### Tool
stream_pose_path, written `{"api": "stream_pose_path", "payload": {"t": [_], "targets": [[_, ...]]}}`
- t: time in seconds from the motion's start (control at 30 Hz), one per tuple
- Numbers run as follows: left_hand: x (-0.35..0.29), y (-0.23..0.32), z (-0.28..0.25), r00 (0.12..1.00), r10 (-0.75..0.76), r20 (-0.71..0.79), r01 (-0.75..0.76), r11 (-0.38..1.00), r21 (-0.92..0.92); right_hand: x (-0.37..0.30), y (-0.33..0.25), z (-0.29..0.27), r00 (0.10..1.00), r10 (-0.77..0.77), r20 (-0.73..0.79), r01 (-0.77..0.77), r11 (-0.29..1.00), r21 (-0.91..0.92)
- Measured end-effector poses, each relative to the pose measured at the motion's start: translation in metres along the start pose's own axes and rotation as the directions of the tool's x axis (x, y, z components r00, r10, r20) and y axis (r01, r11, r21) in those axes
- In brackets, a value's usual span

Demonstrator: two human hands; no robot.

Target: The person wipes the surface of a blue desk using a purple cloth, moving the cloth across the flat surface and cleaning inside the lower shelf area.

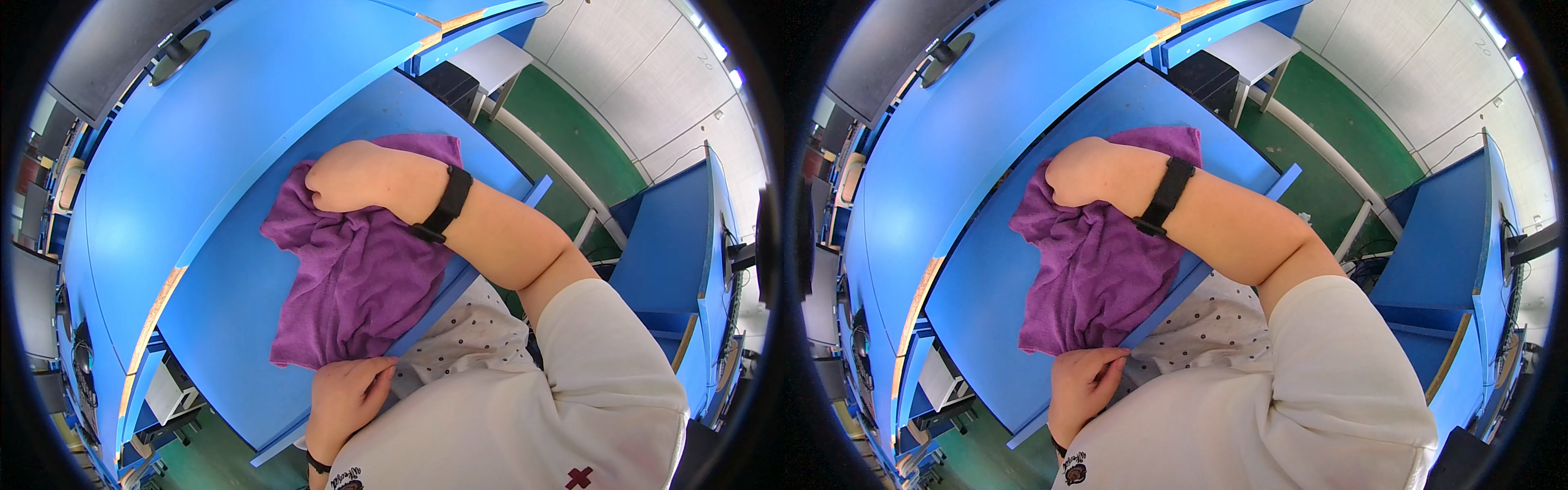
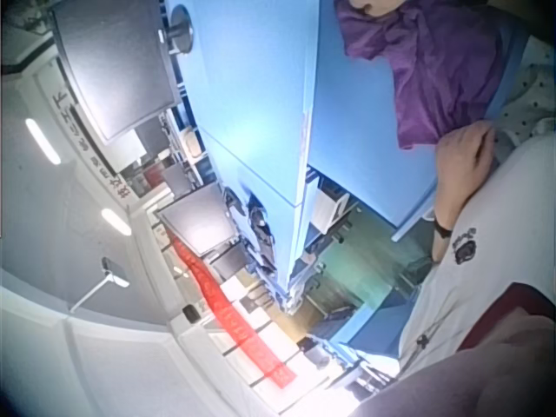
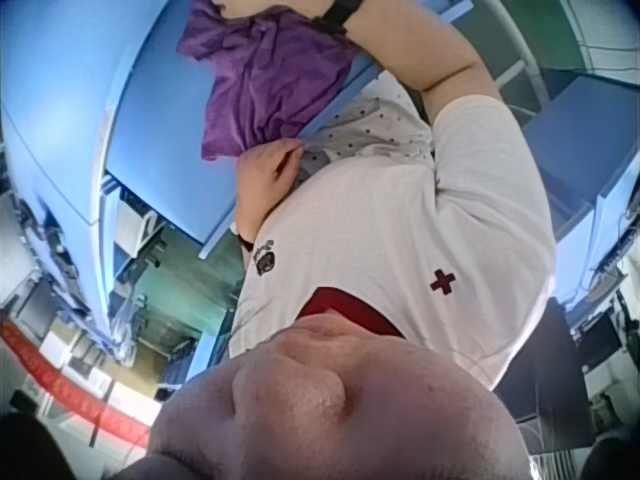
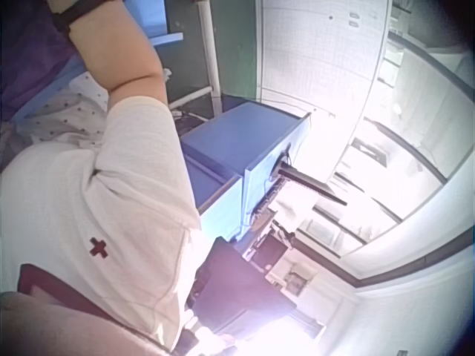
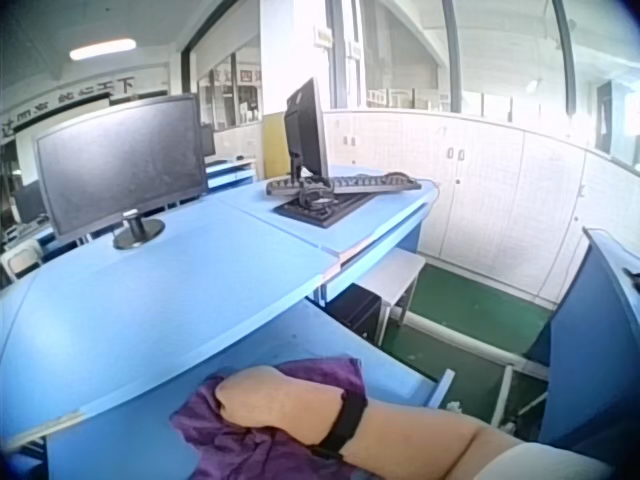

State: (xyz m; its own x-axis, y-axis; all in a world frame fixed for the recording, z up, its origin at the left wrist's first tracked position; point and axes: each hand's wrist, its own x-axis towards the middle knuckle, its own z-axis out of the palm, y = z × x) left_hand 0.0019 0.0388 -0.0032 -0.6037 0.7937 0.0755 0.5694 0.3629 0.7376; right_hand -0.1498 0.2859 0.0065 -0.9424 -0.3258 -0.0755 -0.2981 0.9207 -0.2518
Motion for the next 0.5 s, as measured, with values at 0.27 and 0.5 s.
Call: {"api": "stream_pose_path", "payload": {"t": [0.27, 0.5], "targets": [[-0.0008, -0.0001, -0.0001, 1.000, -0.005, 0.005, 0.005, 1.000, 0.007, 0.0013, -0.0020, -0.0034, 0.997, 0.044, 0.069, -0.042, 0.999, -0.022], [-0.0010, 0.0003, -0.0009, 1.000, 0.009, -0.001, -0.009, 1.000, 0.017, -0.0008, 0.0006, 0.0014, 0.998, -0.026, -0.053, 0.027, 0.999, 0.018]]}}
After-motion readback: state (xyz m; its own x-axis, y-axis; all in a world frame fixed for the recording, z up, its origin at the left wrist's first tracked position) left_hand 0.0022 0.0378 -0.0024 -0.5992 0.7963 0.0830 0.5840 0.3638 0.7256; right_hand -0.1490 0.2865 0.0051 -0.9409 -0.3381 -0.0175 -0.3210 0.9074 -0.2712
